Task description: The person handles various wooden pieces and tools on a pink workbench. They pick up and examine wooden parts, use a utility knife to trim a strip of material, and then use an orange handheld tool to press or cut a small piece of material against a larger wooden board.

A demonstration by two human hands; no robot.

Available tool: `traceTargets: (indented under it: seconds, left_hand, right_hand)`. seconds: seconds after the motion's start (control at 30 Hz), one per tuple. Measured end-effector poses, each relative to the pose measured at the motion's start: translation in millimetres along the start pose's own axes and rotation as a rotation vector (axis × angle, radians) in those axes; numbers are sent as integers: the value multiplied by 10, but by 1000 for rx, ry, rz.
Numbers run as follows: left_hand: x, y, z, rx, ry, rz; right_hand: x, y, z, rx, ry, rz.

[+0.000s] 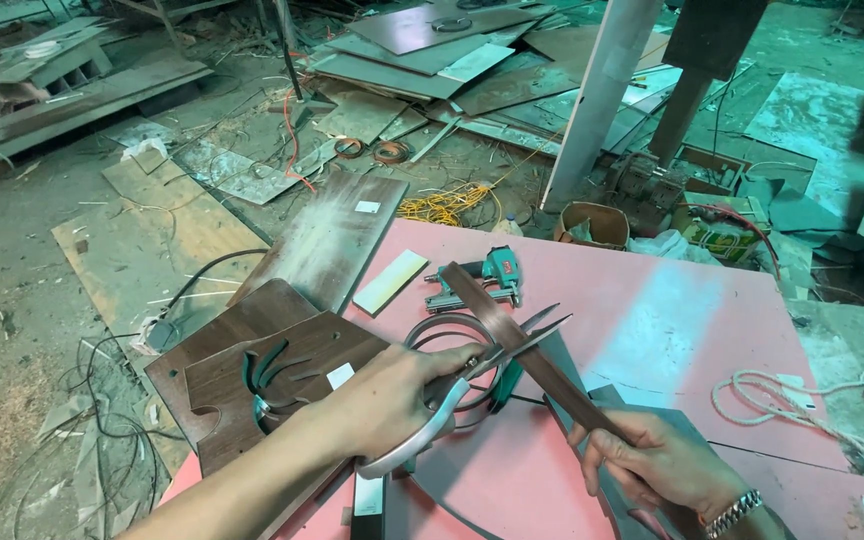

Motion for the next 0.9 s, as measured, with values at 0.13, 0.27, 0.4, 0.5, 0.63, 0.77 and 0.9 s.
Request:
traceTargets:
  seconds: [0.13,0.27,0.4,0.5,0.63,0.77,0.9]
  left_hand:
    - [0,59,56,29,-59,8]
    - [3,86,73,52,-18,-40]
    - [1,114,97,38,-30,-50]
    - [7,120,117,44,-30,-65]
    - [-9,119,99,47,-14,-69]
    - [-29,121,129,10,7,-156]
    - [-142,311,150,-56,72,-68]
  right_hand:
    - [28,7,-43,45,-4,12]
    - [50,-8,-63,-54,15,-14]
    - [11,54,-19,-4,37,-22]
    - [24,50,4,-51,-3,4]
    - [41,96,10,-56,-66,57]
    - [-19,179,34,9,19,20]
    - [-129,214,25,1,155,121]
Point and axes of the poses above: each hand's wrist, its own x-axis towards the middle knuckle, its own y-axis out of the palm, z = x × y, the point moved 9 cm from there along x, towards the middle knuckle, and after that the axes turned 8 degrees about x, right-handed, at the moved point
